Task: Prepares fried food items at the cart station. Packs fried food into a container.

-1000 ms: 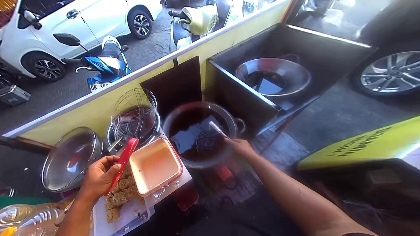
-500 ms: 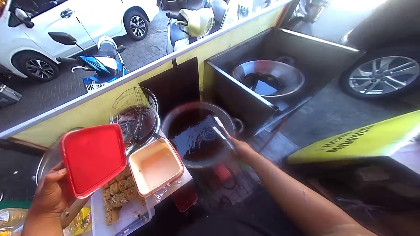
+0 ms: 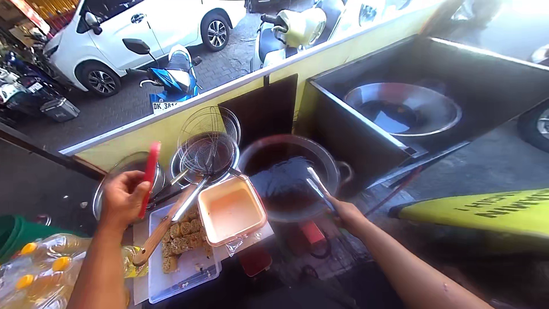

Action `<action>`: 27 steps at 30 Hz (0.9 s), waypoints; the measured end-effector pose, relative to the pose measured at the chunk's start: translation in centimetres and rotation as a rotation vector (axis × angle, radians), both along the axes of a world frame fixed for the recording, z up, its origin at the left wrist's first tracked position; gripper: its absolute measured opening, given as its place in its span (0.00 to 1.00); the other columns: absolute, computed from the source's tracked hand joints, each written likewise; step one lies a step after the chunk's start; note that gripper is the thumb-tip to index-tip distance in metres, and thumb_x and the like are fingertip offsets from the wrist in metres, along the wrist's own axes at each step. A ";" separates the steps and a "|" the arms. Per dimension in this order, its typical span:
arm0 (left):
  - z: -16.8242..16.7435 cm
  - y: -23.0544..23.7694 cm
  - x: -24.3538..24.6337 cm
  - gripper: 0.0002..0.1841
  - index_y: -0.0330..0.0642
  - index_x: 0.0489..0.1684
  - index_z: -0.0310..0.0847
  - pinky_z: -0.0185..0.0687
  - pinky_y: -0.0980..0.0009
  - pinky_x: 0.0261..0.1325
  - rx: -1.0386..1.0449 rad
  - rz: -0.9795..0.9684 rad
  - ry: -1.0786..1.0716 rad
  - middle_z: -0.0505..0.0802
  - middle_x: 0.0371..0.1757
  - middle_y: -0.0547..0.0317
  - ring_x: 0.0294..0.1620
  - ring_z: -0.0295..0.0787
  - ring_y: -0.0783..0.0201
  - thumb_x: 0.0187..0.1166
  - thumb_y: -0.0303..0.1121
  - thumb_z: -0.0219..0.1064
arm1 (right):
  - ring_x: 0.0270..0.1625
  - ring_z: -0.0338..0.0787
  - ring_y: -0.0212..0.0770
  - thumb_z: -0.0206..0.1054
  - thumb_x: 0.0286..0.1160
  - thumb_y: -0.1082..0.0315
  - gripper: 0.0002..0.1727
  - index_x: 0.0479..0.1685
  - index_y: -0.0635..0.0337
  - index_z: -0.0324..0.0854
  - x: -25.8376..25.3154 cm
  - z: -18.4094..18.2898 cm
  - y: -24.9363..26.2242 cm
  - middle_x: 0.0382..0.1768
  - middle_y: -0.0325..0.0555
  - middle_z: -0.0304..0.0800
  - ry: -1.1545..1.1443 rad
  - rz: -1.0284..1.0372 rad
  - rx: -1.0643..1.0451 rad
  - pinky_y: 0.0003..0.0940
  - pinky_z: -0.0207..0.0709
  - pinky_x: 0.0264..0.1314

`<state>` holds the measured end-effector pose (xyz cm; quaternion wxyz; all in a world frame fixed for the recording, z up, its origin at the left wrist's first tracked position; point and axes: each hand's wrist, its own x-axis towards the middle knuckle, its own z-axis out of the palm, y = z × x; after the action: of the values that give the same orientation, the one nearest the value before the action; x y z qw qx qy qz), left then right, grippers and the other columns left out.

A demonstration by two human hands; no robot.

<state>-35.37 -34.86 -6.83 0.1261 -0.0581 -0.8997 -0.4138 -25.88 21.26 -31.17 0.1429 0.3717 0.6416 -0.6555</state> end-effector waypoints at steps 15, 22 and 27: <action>-10.8 4.6 -8.1 0.15 0.44 0.57 0.86 0.83 0.37 0.60 -0.733 -0.119 -0.362 0.92 0.52 0.47 0.54 0.90 0.45 0.77 0.38 0.73 | 0.13 0.65 0.30 0.55 0.82 0.30 0.33 0.55 0.50 0.88 1.2 -1.3 -1.3 0.23 0.37 0.81 0.007 0.001 0.019 0.26 0.62 0.15; -9.3 4.9 -4.9 0.24 0.43 0.63 0.84 0.80 0.39 0.68 -0.704 -0.113 -0.248 0.90 0.58 0.45 0.62 0.87 0.44 0.73 0.45 0.79 | 0.17 0.70 0.34 0.47 0.86 0.30 0.38 0.59 0.54 0.86 0.5 -0.1 -0.4 0.24 0.40 0.83 0.044 -0.009 0.159 0.33 0.68 0.21; -7.3 4.3 0.0 0.48 0.43 0.80 0.71 0.80 0.36 0.65 -0.936 0.051 -0.532 0.79 0.73 0.34 0.71 0.78 0.32 0.57 0.57 0.86 | 0.15 0.68 0.31 0.52 0.93 0.50 0.24 0.64 0.58 0.85 1.4 4.0 -1.9 0.19 0.37 0.76 0.472 0.182 0.242 0.29 0.65 0.18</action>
<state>-35.41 -30.52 -14.11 -0.1354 0.0203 -0.9900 0.0340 -24.44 19.36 -27.22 0.0024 0.1641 0.7615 -0.6270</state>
